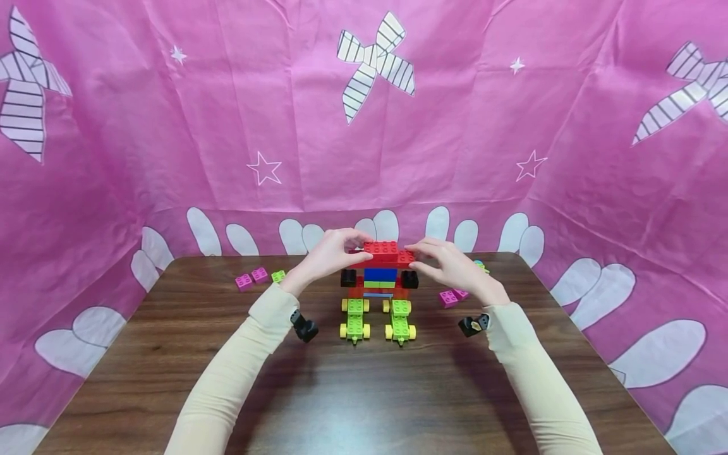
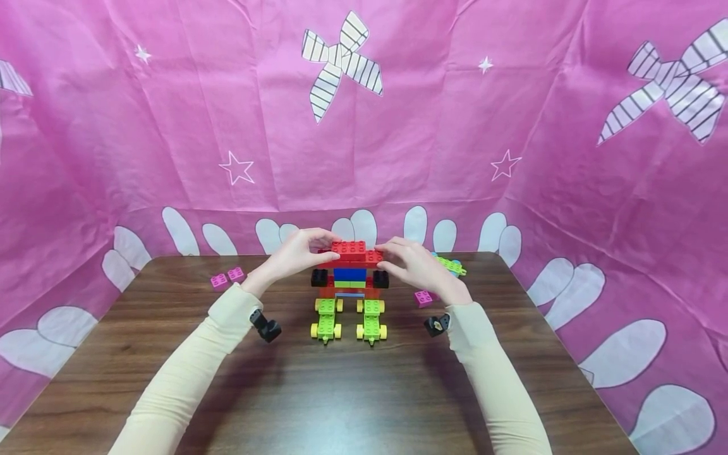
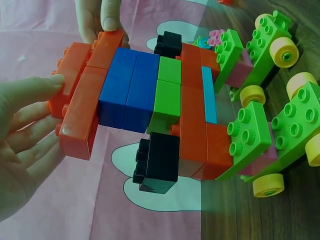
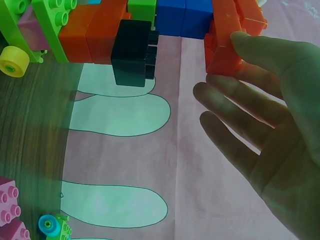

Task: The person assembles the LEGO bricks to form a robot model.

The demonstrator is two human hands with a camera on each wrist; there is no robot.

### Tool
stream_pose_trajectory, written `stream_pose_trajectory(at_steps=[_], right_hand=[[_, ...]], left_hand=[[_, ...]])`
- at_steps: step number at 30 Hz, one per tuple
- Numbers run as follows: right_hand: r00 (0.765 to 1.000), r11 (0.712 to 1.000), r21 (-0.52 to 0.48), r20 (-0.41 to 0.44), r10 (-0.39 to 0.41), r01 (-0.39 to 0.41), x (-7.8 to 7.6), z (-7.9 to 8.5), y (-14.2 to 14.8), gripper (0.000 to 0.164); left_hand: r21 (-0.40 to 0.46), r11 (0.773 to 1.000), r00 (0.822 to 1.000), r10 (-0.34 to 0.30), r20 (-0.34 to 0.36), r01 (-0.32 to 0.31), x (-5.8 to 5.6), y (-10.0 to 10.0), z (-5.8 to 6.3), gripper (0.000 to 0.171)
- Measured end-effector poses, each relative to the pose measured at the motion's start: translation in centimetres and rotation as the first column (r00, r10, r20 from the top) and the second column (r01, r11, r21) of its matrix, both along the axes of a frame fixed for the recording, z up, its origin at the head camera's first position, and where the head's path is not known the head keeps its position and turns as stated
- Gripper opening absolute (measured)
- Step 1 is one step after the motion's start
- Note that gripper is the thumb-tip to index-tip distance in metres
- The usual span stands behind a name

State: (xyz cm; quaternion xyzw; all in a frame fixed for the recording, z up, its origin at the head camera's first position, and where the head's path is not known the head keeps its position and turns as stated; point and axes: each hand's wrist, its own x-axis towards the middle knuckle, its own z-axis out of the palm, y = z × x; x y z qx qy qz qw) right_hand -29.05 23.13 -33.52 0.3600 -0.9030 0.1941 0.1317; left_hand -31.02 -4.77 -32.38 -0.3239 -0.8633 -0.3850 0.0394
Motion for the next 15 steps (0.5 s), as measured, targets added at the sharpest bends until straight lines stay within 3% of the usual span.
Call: stream_pose_trajectory(at_steps=[15], right_hand=[[1.0, 0.999, -0.034, -0.001, 0.005, -0.005, -0.1, 1.3, -2.1, 0.042]], left_hand=[[-0.001, 1.0, 1.0, -0.015, -0.023, 0.015, 0.1, -0.1, -0.1, 0.037]])
